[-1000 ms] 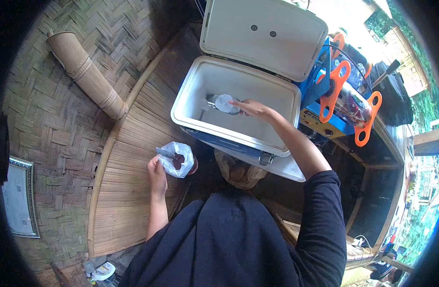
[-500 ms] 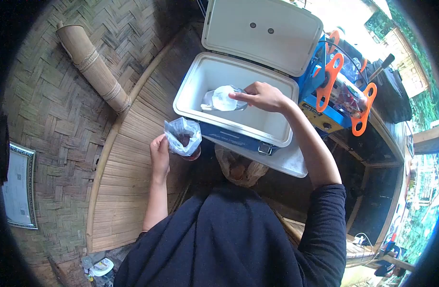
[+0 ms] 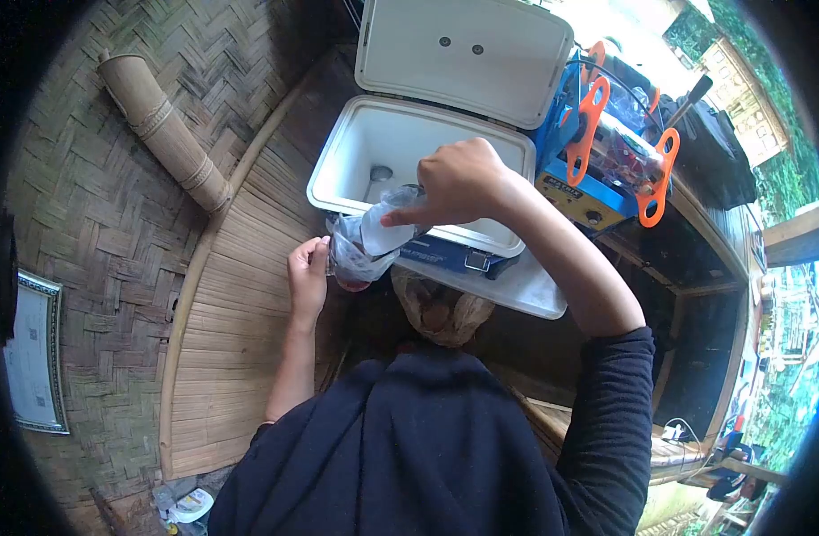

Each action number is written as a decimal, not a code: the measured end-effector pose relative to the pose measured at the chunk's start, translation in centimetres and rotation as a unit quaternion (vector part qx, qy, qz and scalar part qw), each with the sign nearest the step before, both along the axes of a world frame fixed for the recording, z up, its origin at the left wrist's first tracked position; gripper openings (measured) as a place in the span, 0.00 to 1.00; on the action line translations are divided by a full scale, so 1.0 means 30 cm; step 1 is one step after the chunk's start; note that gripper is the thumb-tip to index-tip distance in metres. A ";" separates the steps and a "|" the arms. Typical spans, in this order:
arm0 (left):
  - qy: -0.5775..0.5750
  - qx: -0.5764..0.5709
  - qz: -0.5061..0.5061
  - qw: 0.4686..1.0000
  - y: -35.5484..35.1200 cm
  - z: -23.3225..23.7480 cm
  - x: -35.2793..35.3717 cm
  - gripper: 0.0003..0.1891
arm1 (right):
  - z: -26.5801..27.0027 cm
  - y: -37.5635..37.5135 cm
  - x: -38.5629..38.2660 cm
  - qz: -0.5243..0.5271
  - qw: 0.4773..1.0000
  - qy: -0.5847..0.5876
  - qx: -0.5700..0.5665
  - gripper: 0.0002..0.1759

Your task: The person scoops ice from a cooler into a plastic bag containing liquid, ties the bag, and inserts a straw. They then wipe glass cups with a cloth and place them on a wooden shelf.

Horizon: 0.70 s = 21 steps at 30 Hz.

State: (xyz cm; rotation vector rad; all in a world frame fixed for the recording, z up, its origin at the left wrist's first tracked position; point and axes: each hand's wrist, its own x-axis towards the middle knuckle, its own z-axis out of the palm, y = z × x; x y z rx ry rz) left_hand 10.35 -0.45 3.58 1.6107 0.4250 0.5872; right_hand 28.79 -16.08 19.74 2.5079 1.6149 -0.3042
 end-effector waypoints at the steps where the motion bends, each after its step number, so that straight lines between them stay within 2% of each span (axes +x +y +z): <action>1: 0.000 0.005 -0.001 1.000 -0.003 0.000 -0.001 0.22 | 0.006 0.001 -0.011 0.004 1.000 -0.013 0.000 0.46; 6: -0.001 0.027 0.007 1.000 -0.017 -0.008 0.001 0.22 | 0.010 0.000 -0.045 0.025 0.997 -0.066 0.037 0.44; 15: -0.017 -0.007 0.019 1.000 -0.033 -0.011 0.017 0.22 | 0.035 0.003 -0.041 0.015 0.997 -0.077 0.027 0.43; 21: -0.014 -0.022 0.016 1.000 -0.016 0.011 0.060 0.22 | 0.040 -0.012 0.006 -0.027 0.994 -0.101 0.045 0.43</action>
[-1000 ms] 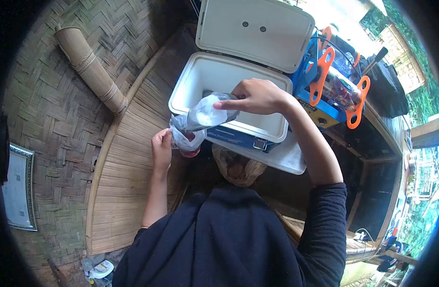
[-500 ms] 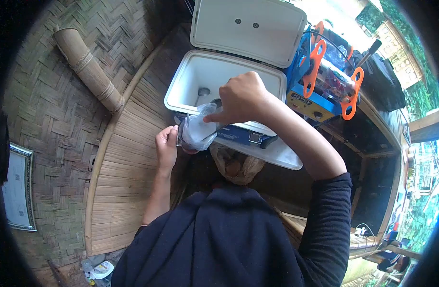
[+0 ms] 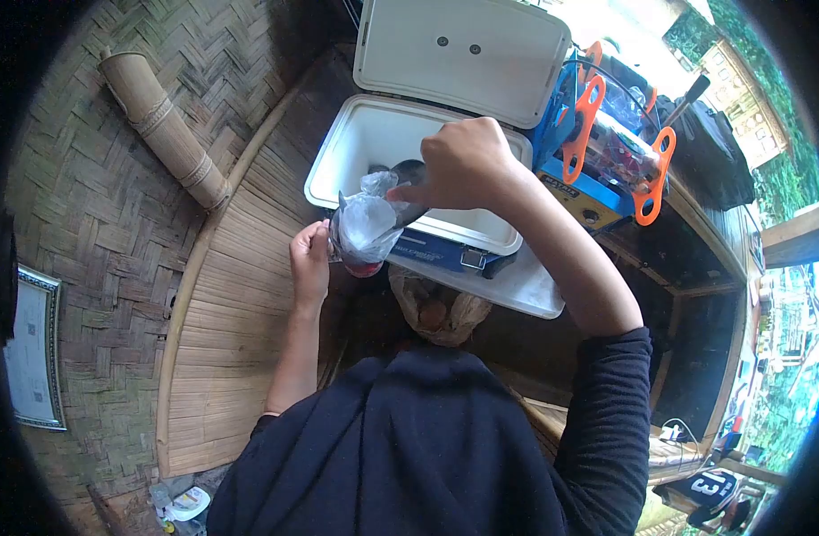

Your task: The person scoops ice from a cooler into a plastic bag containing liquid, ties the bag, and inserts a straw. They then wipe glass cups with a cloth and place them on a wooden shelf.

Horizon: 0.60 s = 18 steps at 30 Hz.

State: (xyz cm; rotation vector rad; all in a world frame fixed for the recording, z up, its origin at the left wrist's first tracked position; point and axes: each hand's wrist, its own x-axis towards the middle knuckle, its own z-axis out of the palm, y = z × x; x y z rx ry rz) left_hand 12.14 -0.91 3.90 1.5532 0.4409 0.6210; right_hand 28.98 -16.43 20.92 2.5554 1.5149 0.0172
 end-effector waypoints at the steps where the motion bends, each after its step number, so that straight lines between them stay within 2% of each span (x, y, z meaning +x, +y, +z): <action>1: -0.006 0.001 -0.004 1.000 0.004 0.007 0.008 0.22 | 0.005 -0.005 0.005 -0.009 1.000 0.001 0.005 0.43; 8: -0.052 -0.027 -0.019 0.998 0.041 0.081 0.097 0.19 | 0.074 -0.044 0.056 -0.078 0.995 0.017 0.052 0.44; 18: -0.072 -0.041 -0.003 0.997 0.062 0.147 0.166 0.17 | 0.049 -0.106 0.125 -0.147 0.978 0.053 0.136 0.45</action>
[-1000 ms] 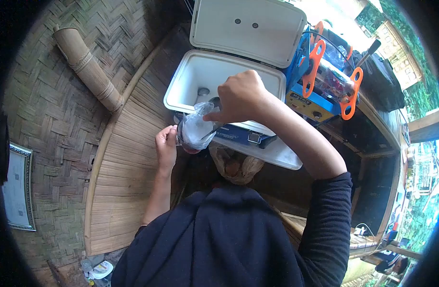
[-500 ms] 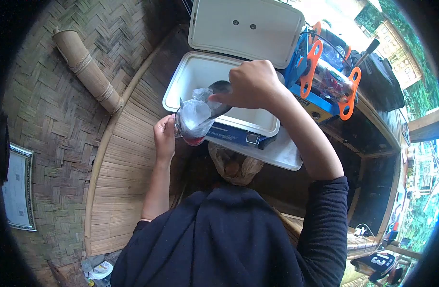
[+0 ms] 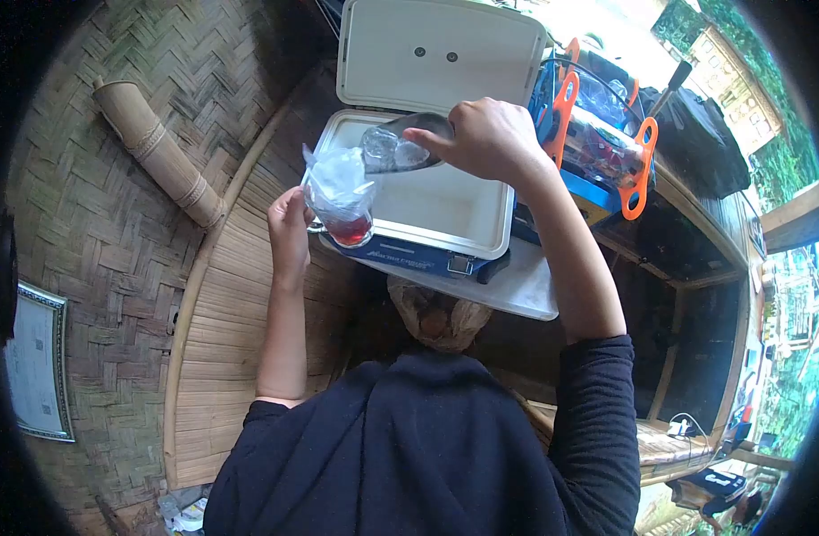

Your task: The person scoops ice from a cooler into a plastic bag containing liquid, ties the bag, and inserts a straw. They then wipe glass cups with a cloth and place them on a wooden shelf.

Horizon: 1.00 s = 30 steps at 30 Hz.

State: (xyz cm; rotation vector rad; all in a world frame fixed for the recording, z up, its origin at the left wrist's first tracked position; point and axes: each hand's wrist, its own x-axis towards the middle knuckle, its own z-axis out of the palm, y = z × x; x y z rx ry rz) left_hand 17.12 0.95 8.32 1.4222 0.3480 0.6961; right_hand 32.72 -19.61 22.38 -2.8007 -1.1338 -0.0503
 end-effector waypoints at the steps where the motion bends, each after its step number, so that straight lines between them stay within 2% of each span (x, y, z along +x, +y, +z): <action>1: -0.008 -0.008 0.001 1.000 0.004 0.001 0.005 0.17 | -0.007 -0.005 0.009 -0.007 1.000 0.001 0.005 0.45; 5: 0.008 -0.001 0.018 1.000 0.001 0.019 0.011 0.17 | -0.057 -0.017 0.031 -0.027 0.999 0.023 0.040 0.45; 12: -0.029 -0.048 0.060 0.997 -0.034 0.013 -0.012 0.16 | -0.059 -0.042 0.026 -0.058 0.991 0.081 0.086 0.46; 14: -0.050 -0.044 0.034 0.997 -0.013 -0.022 -0.040 0.16 | -0.039 -0.049 0.020 -0.052 0.992 0.084 0.077 0.46; 17: -0.044 -0.042 0.092 0.994 -0.046 -0.002 -0.063 0.17 | -0.036 -0.055 0.005 -0.031 0.994 0.071 0.077 0.45; 24: -0.040 -0.019 0.057 0.997 -0.043 -0.037 -0.110 0.16 | -0.030 -0.048 -0.002 -0.019 0.994 0.093 0.046 0.45; 30: -0.026 -0.031 0.076 0.996 -0.075 -0.025 -0.119 0.14 | -0.078 -0.048 -0.016 0.041 0.968 0.221 0.113 0.46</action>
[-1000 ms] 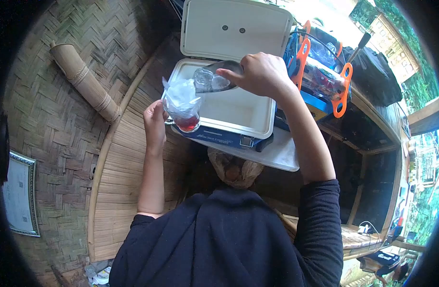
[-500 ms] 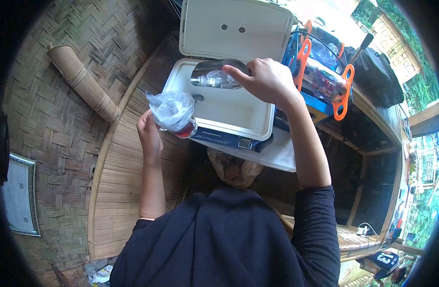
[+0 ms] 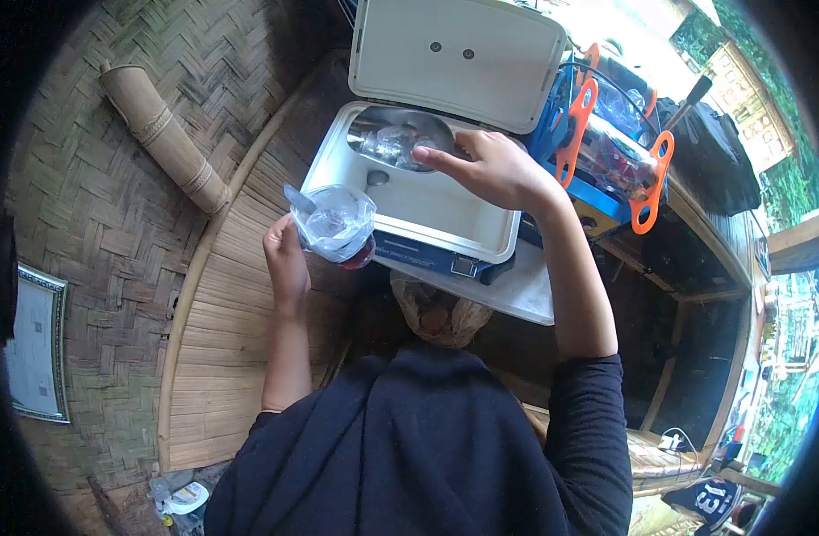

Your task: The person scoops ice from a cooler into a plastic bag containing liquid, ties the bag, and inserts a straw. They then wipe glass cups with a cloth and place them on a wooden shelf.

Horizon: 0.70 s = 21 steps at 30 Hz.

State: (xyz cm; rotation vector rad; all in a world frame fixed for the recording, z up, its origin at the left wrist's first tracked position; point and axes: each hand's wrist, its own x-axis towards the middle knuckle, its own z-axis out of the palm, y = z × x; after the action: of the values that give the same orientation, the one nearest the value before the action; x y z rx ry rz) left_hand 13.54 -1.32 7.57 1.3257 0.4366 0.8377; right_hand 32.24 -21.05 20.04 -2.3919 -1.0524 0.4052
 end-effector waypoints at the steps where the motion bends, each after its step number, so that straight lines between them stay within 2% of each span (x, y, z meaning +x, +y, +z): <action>1: 0.000 -0.005 0.008 1.000 -0.008 -0.002 0.005 0.14 | -0.013 0.003 0.008 -0.006 1.000 0.021 -0.012 0.46; 4: 0.003 0.003 -0.015 1.000 -0.001 -0.037 -0.008 0.14 | -0.075 0.026 0.054 -0.013 0.996 0.070 -0.052 0.44; 7: 0.008 0.014 -0.021 1.000 -0.004 -0.087 -0.025 0.14 | -0.271 0.037 0.162 0.011 0.988 0.119 -0.094 0.43; 11: 0.049 0.029 -0.007 0.998 -0.012 -0.123 -0.054 0.17 | -0.295 0.029 0.146 -0.019 0.992 0.078 -0.100 0.39; 13: 0.070 0.021 -0.012 0.997 -0.015 -0.139 -0.065 0.18 | -0.238 0.028 0.116 -0.035 0.993 0.048 -0.101 0.35; 16: 0.063 0.007 -0.020 0.998 -0.022 -0.149 -0.062 0.18 | -0.090 0.033 0.050 0.013 0.991 -0.011 -0.134 0.32; 19: 0.060 0.018 -0.016 0.998 -0.031 -0.160 -0.062 0.19 | 0.038 0.068 -0.034 0.095 0.975 -0.095 -0.180 0.31; 21: 0.062 0.021 -0.031 0.997 -0.032 -0.166 -0.062 0.19 | 0.058 0.093 -0.081 0.122 0.955 -0.198 -0.186 0.27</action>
State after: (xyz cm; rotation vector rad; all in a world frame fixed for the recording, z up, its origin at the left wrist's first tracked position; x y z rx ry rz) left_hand 11.68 -2.29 2.59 1.4291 0.4751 0.7185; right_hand 29.80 -18.26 21.78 -2.7577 -1.5809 0.2239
